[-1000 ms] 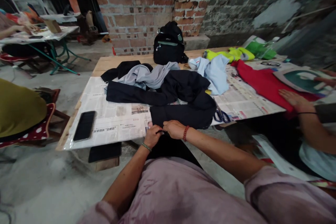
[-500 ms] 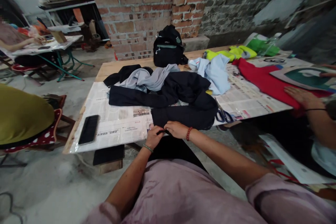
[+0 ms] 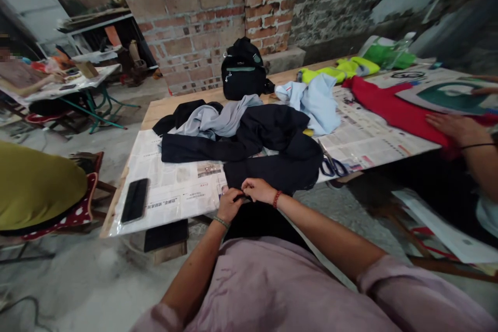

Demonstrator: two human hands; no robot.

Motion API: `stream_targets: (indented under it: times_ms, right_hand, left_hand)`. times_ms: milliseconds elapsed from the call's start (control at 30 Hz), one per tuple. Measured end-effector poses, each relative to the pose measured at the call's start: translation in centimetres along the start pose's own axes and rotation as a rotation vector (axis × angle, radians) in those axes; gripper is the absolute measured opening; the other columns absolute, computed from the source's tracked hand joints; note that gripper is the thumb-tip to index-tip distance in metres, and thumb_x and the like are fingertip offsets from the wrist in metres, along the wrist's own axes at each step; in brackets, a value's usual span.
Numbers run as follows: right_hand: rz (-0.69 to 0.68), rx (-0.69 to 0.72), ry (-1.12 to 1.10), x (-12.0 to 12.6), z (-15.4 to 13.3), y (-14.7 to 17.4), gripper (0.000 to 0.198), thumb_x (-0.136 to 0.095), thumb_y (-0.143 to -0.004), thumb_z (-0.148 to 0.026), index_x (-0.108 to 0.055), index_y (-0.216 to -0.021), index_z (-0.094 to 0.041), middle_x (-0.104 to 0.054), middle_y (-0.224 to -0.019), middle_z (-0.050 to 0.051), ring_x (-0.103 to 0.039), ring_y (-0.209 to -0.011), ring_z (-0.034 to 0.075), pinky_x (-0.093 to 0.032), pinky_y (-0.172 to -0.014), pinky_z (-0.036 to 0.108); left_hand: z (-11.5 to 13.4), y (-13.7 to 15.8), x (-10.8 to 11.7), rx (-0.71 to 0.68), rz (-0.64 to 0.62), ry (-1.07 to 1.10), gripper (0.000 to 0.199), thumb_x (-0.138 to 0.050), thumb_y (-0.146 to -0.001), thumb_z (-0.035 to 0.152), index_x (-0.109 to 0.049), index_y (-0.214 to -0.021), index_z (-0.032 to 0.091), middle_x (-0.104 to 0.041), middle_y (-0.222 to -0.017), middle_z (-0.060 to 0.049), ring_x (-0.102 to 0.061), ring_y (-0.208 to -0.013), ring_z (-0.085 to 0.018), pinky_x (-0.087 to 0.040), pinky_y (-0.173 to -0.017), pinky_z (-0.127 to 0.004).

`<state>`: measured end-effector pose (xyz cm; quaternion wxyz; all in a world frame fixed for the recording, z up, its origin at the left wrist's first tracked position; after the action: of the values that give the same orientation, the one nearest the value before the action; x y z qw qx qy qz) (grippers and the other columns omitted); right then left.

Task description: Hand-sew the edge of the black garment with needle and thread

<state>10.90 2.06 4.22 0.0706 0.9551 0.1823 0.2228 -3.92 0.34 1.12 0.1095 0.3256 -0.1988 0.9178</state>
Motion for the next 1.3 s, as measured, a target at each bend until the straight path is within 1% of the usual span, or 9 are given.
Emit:
stream_targets:
  times_ms: [100,267,433,533,800,933,1133,1200,1300]
  right_hand:
    - [0.022,0.024,0.031,0.1,-0.1,0.1,0.008,-0.052,-0.070,-0.023,-0.056,-0.071,-0.016,-0.053,-0.055,-0.005,-0.046,-0.036,0.004,-0.032,-0.037,0.014]
    - [0.043,-0.008,0.083,0.3,-0.2,0.0,0.015,-0.046,-0.074,-0.023,-0.059,-0.070,-0.016,-0.056,-0.056,-0.004,-0.045,-0.036,0.004,-0.031,-0.038,0.015]
    - [0.143,0.128,0.331,1.0,0.0,-0.1,0.022,-0.044,-0.077,-0.024,-0.063,-0.068,-0.016,-0.061,-0.063,0.001,-0.052,-0.058,0.009,-0.034,-0.053,0.018]
    - [0.148,0.110,0.405,0.9,0.2,-0.1,0.024,-0.043,-0.078,-0.025,-0.063,-0.069,-0.016,-0.061,-0.065,0.002,-0.051,-0.060,0.010,-0.031,-0.054,0.019]
    - [0.144,0.082,0.391,0.6,-0.2,-0.2,0.024,-0.043,-0.078,-0.024,-0.063,-0.068,-0.015,-0.060,-0.062,0.001,-0.048,-0.057,0.009,-0.028,-0.052,0.018]
    - [0.093,0.104,0.412,0.2,0.0,0.0,0.023,-0.043,-0.077,-0.022,-0.063,-0.069,-0.015,-0.061,-0.064,0.001,-0.049,-0.058,0.009,-0.029,-0.052,0.019]
    - [0.050,0.085,0.348,-0.4,0.9,0.1,0.025,-0.041,-0.079,-0.022,-0.064,-0.072,-0.016,-0.061,-0.066,0.001,-0.051,-0.060,0.010,-0.033,-0.055,0.019]
    - [0.146,0.141,0.285,0.4,0.8,0.3,0.025,-0.039,-0.080,-0.022,-0.064,-0.075,-0.017,-0.062,-0.072,0.002,-0.053,-0.066,0.011,-0.037,-0.061,0.020]
    - [0.499,0.260,0.172,1.9,0.1,1.7,0.025,-0.037,-0.081,-0.023,-0.061,-0.085,-0.018,-0.060,-0.084,0.004,-0.053,-0.070,0.011,-0.040,-0.068,0.023]
  left_hand:
    - [0.3,0.0,0.1,0.001,-0.006,-0.001,0.012,-0.054,-0.069,0.009,-0.061,-0.073,0.018,-0.061,-0.072,0.000,-0.054,-0.071,-0.012,-0.043,-0.069,-0.025]
    - [0.3,0.0,0.1,-0.001,0.003,0.031,0.014,-0.054,-0.069,0.008,-0.062,-0.076,0.017,-0.062,-0.075,-0.001,-0.055,-0.074,-0.013,-0.044,-0.071,-0.026]
    - [0.1,0.0,0.0,-0.016,-0.002,0.033,0.013,-0.055,-0.070,0.010,-0.062,-0.077,0.018,-0.061,-0.077,-0.002,-0.055,-0.075,-0.013,-0.044,-0.072,-0.027]
    - [0.0,0.0,0.0,-0.040,-0.009,0.036,0.013,-0.054,-0.071,0.011,-0.061,-0.080,0.018,-0.061,-0.079,-0.002,-0.055,-0.077,-0.013,-0.044,-0.073,-0.027]
    - [-0.4,0.2,-0.2,-0.033,-0.011,0.070,0.016,-0.052,-0.072,0.009,-0.061,-0.081,0.018,-0.061,-0.080,-0.002,-0.055,-0.078,-0.013,-0.044,-0.074,-0.028]
    - [-0.3,0.0,-0.2,-0.004,0.031,0.072,0.014,-0.053,-0.072,0.011,-0.061,-0.080,0.018,-0.061,-0.078,-0.002,-0.054,-0.077,-0.013,-0.043,-0.074,-0.028]
    - [-0.1,-0.3,0.1,0.046,0.057,0.063,0.014,-0.053,-0.072,0.012,-0.062,-0.079,0.020,-0.061,-0.076,0.000,-0.053,-0.077,-0.013,-0.042,-0.075,-0.028]
    - [-0.1,-0.4,0.2,0.060,0.062,0.063,0.011,-0.054,-0.073,0.015,-0.062,-0.079,0.020,-0.061,-0.076,0.000,-0.053,-0.078,-0.014,-0.041,-0.075,-0.028]
    - [-0.2,-0.5,0.1,0.096,0.073,0.072,0.008,-0.056,-0.073,0.019,-0.062,-0.078,0.020,-0.061,-0.076,-0.001,-0.052,-0.078,-0.014,-0.041,-0.074,-0.029]
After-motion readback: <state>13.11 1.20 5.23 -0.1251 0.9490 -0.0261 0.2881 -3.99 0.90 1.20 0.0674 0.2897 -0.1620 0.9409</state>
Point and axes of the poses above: each hand's wrist, its own y-axis away from the middle knuckle, its own x-axis out of the back of the hand, z = x × y, the point moved 1 cm from there along -y, towards the middle knuckle
